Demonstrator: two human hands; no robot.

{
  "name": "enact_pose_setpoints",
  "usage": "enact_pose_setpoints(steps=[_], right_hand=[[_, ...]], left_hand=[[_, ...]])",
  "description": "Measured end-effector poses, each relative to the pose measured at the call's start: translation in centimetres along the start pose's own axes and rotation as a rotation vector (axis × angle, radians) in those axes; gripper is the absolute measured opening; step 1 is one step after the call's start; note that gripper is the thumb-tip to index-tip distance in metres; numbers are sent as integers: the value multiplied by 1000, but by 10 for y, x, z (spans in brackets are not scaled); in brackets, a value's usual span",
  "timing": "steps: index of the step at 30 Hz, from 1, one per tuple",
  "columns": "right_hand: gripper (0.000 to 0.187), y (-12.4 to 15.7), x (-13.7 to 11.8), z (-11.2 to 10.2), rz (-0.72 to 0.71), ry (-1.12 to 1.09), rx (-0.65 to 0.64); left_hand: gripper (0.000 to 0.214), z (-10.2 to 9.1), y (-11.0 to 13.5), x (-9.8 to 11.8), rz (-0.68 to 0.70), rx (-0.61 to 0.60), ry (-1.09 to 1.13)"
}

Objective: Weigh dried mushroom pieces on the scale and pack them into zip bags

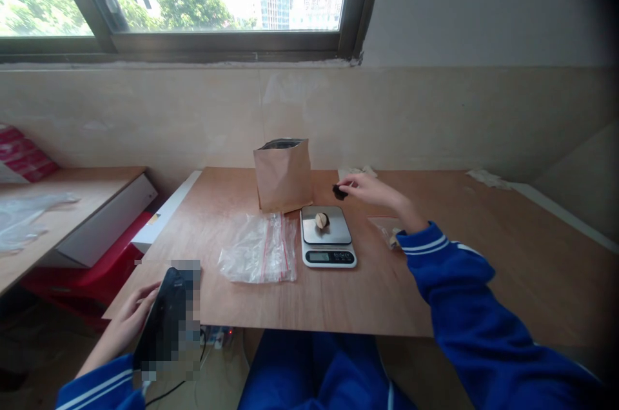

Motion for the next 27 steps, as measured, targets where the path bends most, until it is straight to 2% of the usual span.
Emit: enact_pose_setpoints(steps=[1, 4, 6, 9, 12, 16, 19, 23, 27], right_hand=[[19, 0, 18, 11, 57, 3, -27], [18, 9, 59, 40, 158, 3, 113], [20, 18, 72, 59, 176, -8, 176], [20, 26, 74, 77, 131, 18, 220], [22, 29, 66, 74, 48, 72, 301], [33, 44, 60, 56, 44, 12, 438], [37, 71, 60, 48, 74, -23, 491], [39, 116, 69, 47, 156, -41, 534], [38, 160, 81, 46, 222, -54, 623]], left_hand=[[74, 0, 0, 0, -3, 1, -4], [73, 1, 0, -1, -17, 2, -10], [70, 0, -1, -3, -18, 8, -4], [66, 0, -2, -7, -7, 7, 9], [68, 1, -2, -10, 1, -1, 20], [68, 3, -1, -12, 0, -19, 38], [65, 5, -1, -13, 0, -25, 43], [68, 5, 0, -13, 7, -44, 31], [70, 8, 3, -11, -47, -59, -10]])
Point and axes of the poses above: each hand's wrist, its own y-axis away from the middle knuckle, its own z-axis out of the palm, x = y × z, the point moved 5 cm from there along -y, towards the middle knuckle, and after that the axes turned 10 degrees about x, right-handed, at the moved point
